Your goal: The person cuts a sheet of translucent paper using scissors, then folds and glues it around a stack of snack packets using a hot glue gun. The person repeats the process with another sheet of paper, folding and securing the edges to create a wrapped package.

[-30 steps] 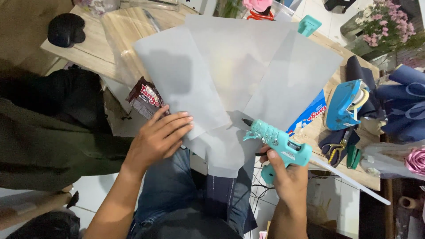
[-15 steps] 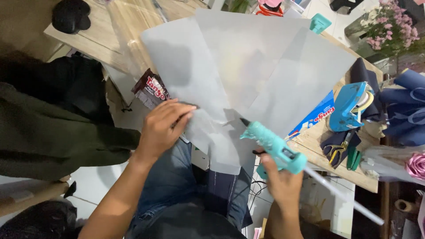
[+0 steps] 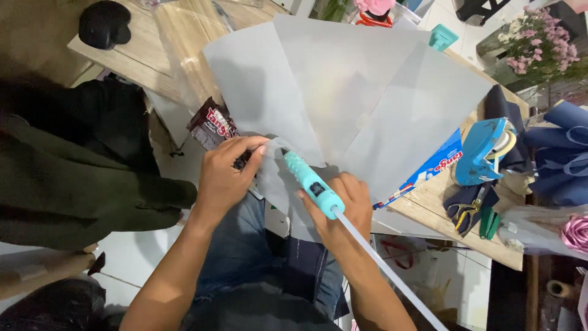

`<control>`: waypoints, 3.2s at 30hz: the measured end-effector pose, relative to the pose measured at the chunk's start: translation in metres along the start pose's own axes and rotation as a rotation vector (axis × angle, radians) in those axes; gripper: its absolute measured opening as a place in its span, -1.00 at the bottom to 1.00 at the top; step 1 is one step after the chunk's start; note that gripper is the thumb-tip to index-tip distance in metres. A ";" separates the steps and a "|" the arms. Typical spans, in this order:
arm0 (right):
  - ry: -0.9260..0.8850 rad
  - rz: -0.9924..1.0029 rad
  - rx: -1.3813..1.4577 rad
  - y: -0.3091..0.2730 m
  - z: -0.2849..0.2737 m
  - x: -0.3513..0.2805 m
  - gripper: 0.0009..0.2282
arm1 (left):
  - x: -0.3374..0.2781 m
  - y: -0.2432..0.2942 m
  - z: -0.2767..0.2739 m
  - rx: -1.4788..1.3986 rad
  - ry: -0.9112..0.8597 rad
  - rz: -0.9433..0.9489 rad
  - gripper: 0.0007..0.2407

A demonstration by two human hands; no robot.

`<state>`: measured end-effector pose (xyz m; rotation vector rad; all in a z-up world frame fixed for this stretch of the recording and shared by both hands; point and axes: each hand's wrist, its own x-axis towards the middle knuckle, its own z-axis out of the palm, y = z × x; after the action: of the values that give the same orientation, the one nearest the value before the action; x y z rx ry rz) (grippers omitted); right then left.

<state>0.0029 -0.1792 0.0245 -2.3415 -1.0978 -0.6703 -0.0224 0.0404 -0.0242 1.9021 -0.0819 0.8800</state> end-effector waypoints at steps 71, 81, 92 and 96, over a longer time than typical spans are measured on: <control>0.118 0.659 0.738 0.019 -0.012 0.043 -0.73 | 0.080 -0.021 -0.060 0.228 -0.048 0.153 -0.76; -0.089 0.511 0.511 -0.028 0.026 0.045 -0.76 | 0.073 -0.005 -0.063 0.168 0.008 0.367 -0.89; -0.088 0.366 0.370 -0.038 0.035 0.046 -0.66 | 0.070 -0.018 -0.062 0.161 0.031 0.369 -0.90; -0.038 0.422 0.360 -0.028 0.035 0.043 -0.63 | 0.071 -0.016 -0.062 0.169 0.038 0.383 -0.88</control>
<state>0.0128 -0.1184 0.0294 -2.1725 -0.6384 -0.2490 0.0032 0.1212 0.0214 2.0618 -0.3685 1.2106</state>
